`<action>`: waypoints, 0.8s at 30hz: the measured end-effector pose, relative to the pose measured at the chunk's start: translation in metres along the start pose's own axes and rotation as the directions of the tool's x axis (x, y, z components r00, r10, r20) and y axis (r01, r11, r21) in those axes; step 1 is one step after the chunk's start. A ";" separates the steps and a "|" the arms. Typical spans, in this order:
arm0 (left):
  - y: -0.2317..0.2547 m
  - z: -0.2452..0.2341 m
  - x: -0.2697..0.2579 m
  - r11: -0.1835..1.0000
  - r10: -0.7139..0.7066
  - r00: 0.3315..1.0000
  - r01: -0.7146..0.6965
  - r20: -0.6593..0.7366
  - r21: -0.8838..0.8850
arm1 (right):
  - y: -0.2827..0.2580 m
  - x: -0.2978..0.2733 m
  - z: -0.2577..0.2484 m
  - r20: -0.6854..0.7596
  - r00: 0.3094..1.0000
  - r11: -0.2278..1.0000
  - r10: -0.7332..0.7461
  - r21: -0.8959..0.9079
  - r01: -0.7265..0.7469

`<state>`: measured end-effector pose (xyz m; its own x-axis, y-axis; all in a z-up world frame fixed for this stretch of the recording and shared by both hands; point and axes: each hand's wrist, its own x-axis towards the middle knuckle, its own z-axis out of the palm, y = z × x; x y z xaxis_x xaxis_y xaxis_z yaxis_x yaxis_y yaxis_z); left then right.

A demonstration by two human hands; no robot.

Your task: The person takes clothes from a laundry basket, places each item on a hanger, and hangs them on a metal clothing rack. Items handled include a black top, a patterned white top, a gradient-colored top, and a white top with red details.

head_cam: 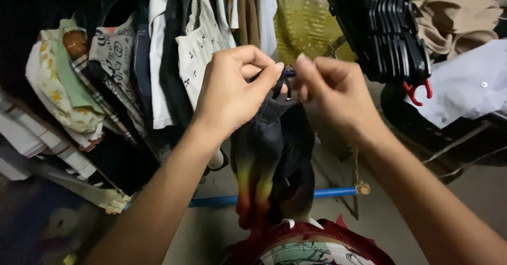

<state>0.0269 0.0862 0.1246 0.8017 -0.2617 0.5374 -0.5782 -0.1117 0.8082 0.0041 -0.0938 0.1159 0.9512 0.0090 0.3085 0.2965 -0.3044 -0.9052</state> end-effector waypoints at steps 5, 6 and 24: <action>-0.014 0.007 0.006 0.952 -0.250 0.967 0.255 0.053 -0.170 | 0.000 -0.014 0.005 0.048 0.975 0.952 -0.216 -0.209 0.222; -0.010 0.007 0.006 0.920 -0.340 0.936 0.350 0.088 -0.176 | -0.004 -0.016 0.006 0.034 0.965 0.912 -0.260 -0.320 0.257; -0.067 0.021 -0.008 0.882 -0.432 0.897 0.441 0.087 -0.168 | 0.018 0.001 -0.041 0.275 0.925 0.873 0.262 0.341 -0.349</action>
<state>0.0561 0.0761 0.0607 0.9565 -0.2696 0.1119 -0.1307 -0.0526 0.9900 0.0069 -0.1385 0.1115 0.9812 0.1903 -0.0321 -0.0435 0.0560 -0.9975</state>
